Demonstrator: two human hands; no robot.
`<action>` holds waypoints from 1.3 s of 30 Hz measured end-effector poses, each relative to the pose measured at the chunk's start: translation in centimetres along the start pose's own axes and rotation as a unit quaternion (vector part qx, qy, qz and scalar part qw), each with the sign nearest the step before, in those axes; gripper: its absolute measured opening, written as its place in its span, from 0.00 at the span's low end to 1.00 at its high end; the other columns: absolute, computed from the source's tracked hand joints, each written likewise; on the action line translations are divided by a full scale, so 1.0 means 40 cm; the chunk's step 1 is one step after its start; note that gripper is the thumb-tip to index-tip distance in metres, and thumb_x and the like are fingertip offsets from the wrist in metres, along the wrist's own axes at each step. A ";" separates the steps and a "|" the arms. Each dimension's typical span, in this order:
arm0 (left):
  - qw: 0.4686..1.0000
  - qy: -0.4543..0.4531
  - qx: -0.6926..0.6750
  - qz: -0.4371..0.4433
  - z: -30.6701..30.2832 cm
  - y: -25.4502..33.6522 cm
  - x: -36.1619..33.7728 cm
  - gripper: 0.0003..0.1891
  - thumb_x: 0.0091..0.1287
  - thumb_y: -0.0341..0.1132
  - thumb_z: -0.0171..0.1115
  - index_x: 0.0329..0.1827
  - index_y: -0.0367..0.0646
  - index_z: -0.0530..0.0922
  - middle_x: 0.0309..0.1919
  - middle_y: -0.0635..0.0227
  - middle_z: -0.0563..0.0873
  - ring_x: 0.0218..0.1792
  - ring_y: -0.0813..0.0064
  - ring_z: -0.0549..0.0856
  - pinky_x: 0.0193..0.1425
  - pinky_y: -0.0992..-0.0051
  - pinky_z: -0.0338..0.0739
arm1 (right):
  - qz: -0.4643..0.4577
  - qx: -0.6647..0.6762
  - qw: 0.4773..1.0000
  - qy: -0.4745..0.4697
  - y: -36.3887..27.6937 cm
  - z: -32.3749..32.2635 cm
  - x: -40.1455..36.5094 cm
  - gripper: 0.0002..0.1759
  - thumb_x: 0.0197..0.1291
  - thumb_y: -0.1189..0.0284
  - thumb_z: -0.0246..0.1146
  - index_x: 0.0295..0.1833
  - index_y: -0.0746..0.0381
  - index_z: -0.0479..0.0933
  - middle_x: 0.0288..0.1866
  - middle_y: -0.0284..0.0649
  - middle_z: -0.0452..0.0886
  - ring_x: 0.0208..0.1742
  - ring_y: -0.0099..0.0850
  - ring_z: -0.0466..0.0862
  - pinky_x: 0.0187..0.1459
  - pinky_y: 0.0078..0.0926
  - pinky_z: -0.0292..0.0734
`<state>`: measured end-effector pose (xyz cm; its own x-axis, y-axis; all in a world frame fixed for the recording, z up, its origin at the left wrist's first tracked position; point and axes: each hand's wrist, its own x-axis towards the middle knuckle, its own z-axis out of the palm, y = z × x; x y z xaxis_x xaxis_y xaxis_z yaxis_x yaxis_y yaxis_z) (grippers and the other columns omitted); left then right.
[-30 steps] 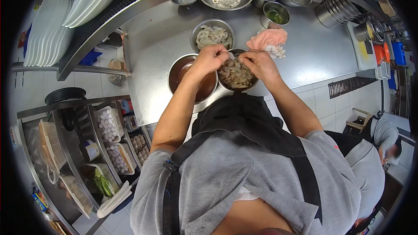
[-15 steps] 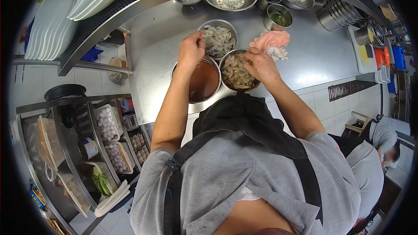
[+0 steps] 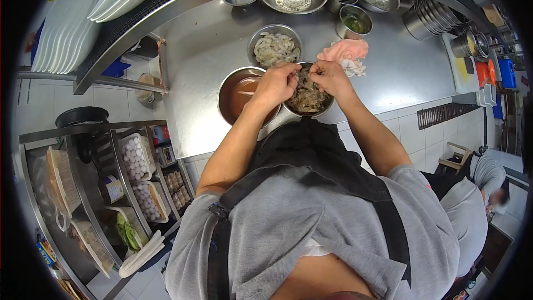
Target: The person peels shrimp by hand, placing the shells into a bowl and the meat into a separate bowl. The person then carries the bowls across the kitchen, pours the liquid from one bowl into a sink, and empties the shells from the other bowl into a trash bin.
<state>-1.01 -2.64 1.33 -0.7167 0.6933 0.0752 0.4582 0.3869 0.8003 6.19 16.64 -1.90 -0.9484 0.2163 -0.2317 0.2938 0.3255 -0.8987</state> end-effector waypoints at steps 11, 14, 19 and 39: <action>0.995 0.029 -0.024 0.095 0.010 0.056 -0.028 0.13 0.60 0.31 0.69 0.46 0.41 0.78 0.40 0.57 0.82 0.39 0.58 0.84 0.44 0.65 0.78 | 0.044 0.370 0.925 0.068 -0.118 -0.016 -0.040 0.06 0.60 0.76 0.66 0.39 0.67 0.77 0.30 0.39 0.83 0.20 0.25 0.81 0.16 0.15 0.62; 0.994 0.010 -0.044 0.095 -0.007 0.047 -0.027 0.14 0.60 0.32 0.69 0.47 0.41 0.78 0.38 0.59 0.82 0.37 0.59 0.83 0.41 0.66 0.77 | 0.043 0.396 0.914 0.070 -0.116 -0.014 -0.046 0.06 0.60 0.76 0.66 0.39 0.67 0.77 0.30 0.39 0.83 0.20 0.25 0.82 0.15 0.14 0.59; 0.996 0.004 -0.008 0.093 0.026 0.034 -0.046 0.16 0.60 0.33 0.69 0.49 0.40 0.78 0.43 0.56 0.83 0.41 0.58 0.84 0.45 0.67 0.79 | 0.083 0.380 0.918 0.070 -0.103 -0.005 -0.084 0.06 0.62 0.75 0.65 0.41 0.66 0.77 0.31 0.38 0.82 0.22 0.24 0.83 0.17 0.13 0.61; 0.987 -0.079 -0.114 -0.080 0.060 0.019 -0.059 0.07 0.67 0.35 0.63 0.34 0.40 0.80 0.24 0.71 0.80 0.28 0.83 0.76 0.34 0.76 0.72 | -0.150 -0.014 0.986 0.074 -0.073 -0.024 -0.160 0.16 0.63 0.71 0.66 0.53 0.67 0.80 0.34 0.42 0.86 0.24 0.28 0.82 0.30 0.25 0.77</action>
<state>2.29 -2.53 0.34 -0.6708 0.7278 -0.1425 0.2024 0.3645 0.9089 11.50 15.20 2.58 -0.9658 0.2385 0.1018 0.0082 0.4204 -0.9073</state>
